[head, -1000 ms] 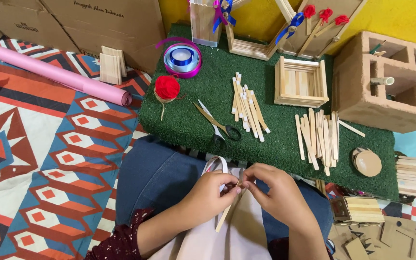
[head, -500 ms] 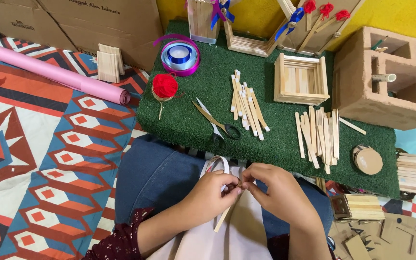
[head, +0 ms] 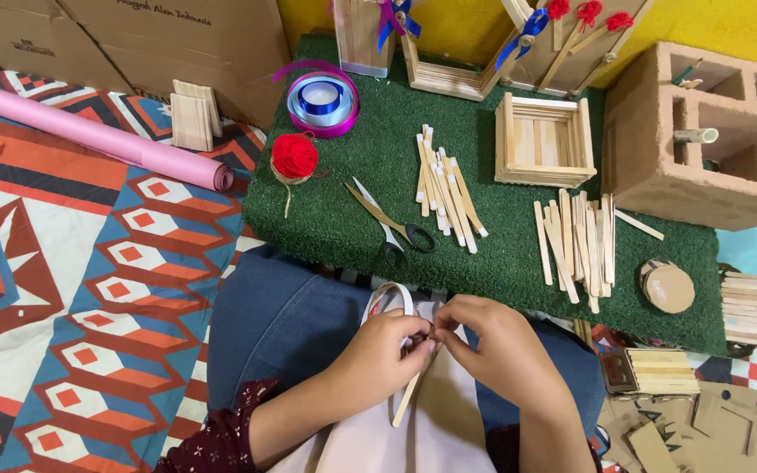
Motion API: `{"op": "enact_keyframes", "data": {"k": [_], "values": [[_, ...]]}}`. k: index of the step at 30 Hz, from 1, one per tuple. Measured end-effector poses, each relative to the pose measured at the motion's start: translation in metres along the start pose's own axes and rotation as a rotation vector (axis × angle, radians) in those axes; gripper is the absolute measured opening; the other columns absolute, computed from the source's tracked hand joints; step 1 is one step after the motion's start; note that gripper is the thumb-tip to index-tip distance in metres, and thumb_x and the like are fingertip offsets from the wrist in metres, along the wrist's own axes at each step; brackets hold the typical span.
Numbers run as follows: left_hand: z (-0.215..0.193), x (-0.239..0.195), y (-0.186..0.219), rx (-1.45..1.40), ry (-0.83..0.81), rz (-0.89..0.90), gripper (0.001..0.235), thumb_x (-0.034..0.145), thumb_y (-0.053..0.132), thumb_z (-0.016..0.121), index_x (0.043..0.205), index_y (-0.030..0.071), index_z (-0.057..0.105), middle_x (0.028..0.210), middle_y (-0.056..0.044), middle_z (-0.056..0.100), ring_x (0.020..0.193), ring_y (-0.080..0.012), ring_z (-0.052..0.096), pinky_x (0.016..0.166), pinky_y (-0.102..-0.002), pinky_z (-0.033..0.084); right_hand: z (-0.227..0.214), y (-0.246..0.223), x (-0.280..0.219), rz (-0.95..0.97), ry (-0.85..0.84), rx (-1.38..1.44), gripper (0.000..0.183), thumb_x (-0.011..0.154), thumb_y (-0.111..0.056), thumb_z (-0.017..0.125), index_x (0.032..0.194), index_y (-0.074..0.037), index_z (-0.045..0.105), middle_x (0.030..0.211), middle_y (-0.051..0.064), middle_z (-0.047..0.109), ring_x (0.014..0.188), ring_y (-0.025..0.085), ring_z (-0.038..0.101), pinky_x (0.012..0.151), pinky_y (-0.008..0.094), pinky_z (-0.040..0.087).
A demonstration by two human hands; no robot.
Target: Cutting popsicle sticks and small strips of material using scissors for a craft project.
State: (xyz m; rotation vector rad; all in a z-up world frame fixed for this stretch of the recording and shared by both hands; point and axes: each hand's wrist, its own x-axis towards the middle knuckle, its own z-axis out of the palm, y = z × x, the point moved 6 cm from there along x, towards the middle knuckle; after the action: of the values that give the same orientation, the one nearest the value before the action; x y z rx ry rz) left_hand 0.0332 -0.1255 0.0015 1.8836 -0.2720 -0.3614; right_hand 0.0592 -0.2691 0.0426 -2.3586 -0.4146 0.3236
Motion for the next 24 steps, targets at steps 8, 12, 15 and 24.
{"op": "enact_keyframes", "data": {"k": [8, 12, 15, 24], "values": [[-0.002, -0.001, -0.004, 0.066, 0.065, 0.054, 0.011, 0.087, 0.005, 0.064, 0.093, 0.003, 0.073, 0.081, -0.008, 0.066, 0.063, -0.017, 0.057, 0.057, -0.029, 0.048, 0.006, -0.015, -0.009, -0.103, 0.177, -0.155, 0.011, 0.075, -0.012, 0.075, 0.084, -0.011, 0.068, 0.079, 0.0, 0.069, 0.062, 0.022, 0.061, 0.063, 0.033, 0.049], [0.0, -0.001, -0.007, 0.074, 0.102, 0.043, 0.009, 0.085, 0.004, 0.065, 0.09, 0.004, 0.073, 0.079, -0.005, 0.065, 0.059, -0.0161, 0.058, 0.055, -0.029, 0.049, 0.005, -0.02, -0.017, -0.213, 0.321, -0.298, 0.011, 0.078, -0.016, 0.074, 0.084, -0.013, 0.065, 0.08, -0.001, 0.066, 0.068, 0.021, 0.062, 0.066, 0.033, 0.047], [0.006, -0.002, -0.009, 0.091, 0.1, 0.052, 0.012, 0.084, 0.003, 0.067, 0.093, 0.005, 0.074, 0.075, -0.004, 0.064, 0.054, -0.013, 0.054, 0.05, -0.026, 0.046, 0.007, -0.015, -0.026, -0.145, 0.37, -0.352, 0.01, 0.08, -0.017, 0.075, 0.088, -0.016, 0.069, 0.083, -0.003, 0.065, 0.071, 0.017, 0.061, 0.074, 0.033, 0.045], [0.011, -0.002, -0.005, 0.064, 0.04, 0.055, 0.015, 0.085, 0.008, 0.068, 0.094, 0.005, 0.079, 0.074, -0.004, 0.065, 0.053, -0.0137, 0.053, 0.047, -0.027, 0.044, 0.008, 0.038, -0.031, 0.174, 0.317, -0.207, 0.056, 0.067, -0.038, 0.093, 0.101, -0.012, 0.055, 0.076, -0.003, 0.064, 0.061, 0.015, 0.063, 0.059, 0.03, 0.05]]}}
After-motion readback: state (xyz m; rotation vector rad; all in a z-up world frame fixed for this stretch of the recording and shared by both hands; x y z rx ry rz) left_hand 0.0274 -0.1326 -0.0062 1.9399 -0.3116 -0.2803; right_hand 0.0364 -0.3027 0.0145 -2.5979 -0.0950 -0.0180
